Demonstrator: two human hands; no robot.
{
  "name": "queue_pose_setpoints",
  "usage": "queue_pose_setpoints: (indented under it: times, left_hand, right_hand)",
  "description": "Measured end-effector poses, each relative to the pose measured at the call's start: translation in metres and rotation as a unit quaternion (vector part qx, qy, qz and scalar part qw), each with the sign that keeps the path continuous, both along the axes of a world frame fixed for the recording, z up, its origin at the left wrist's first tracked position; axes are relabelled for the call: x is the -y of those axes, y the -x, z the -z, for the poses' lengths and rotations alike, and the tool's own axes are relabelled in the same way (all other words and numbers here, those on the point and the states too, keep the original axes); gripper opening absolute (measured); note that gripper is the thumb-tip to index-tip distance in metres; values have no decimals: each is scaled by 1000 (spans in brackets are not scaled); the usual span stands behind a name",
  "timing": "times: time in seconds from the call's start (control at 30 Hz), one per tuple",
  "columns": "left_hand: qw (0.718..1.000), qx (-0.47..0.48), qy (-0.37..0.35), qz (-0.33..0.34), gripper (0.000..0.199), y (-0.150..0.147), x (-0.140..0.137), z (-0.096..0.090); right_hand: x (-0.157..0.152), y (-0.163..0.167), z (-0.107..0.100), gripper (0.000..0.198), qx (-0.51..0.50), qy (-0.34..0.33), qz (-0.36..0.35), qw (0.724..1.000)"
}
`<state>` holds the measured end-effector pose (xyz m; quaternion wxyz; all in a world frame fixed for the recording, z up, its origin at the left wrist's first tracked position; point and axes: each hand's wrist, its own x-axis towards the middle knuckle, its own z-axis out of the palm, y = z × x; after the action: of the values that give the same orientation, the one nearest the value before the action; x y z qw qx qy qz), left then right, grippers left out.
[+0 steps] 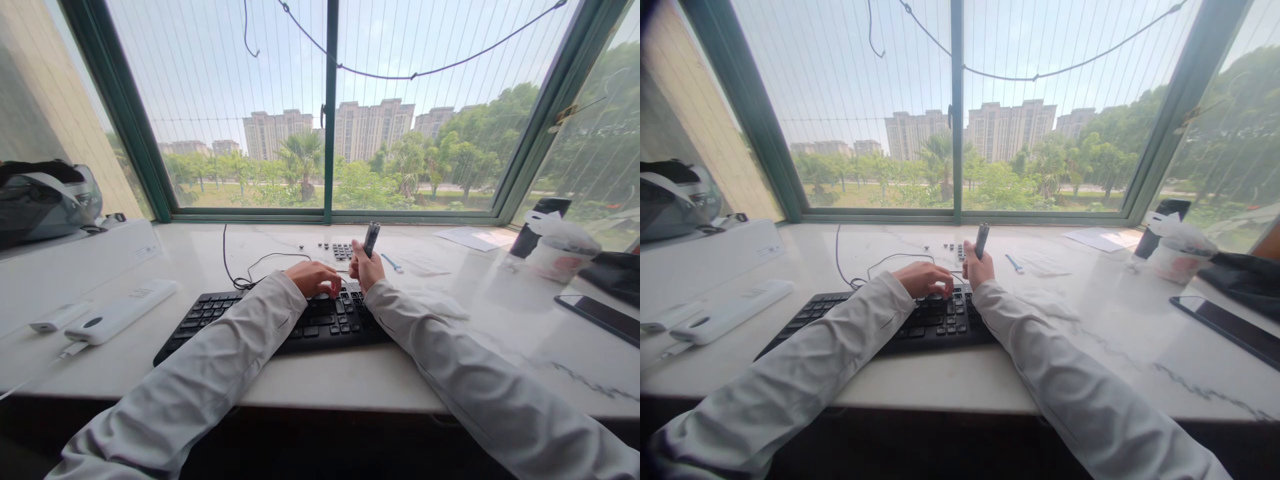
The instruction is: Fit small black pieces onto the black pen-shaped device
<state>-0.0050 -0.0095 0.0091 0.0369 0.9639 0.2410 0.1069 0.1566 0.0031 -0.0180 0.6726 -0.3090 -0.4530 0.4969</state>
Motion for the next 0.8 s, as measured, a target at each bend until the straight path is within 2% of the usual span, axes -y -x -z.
queue_pose_setpoints:
  times: [0.1,0.2,0.27,0.33,0.5,0.8]
  left_hand:
    - [999,42,-9,-16,9,4,-4,1]
    - [988,84,-64,-113,10,8,-7,2]
    - [976,77,-95,-179,11,9,-7,4]
    - [969,51,-110,-215,12,9,-6,5]
    - [963,17,-120,-242,15,6,-2,6]
    - [962,14,-129,-240,17,5,0,4]
  right_hand:
    - [1,1,-3,46,-33,27,-37,998]
    - [7,6,-6,44,-65,43,-85,993]
    - [12,11,-6,41,-65,69,-112,989]
    - [17,15,-6,35,-46,102,-123,986]
    - [23,19,-5,24,-11,138,-99,985]
    - [23,20,-4,32,21,115,-71,991]
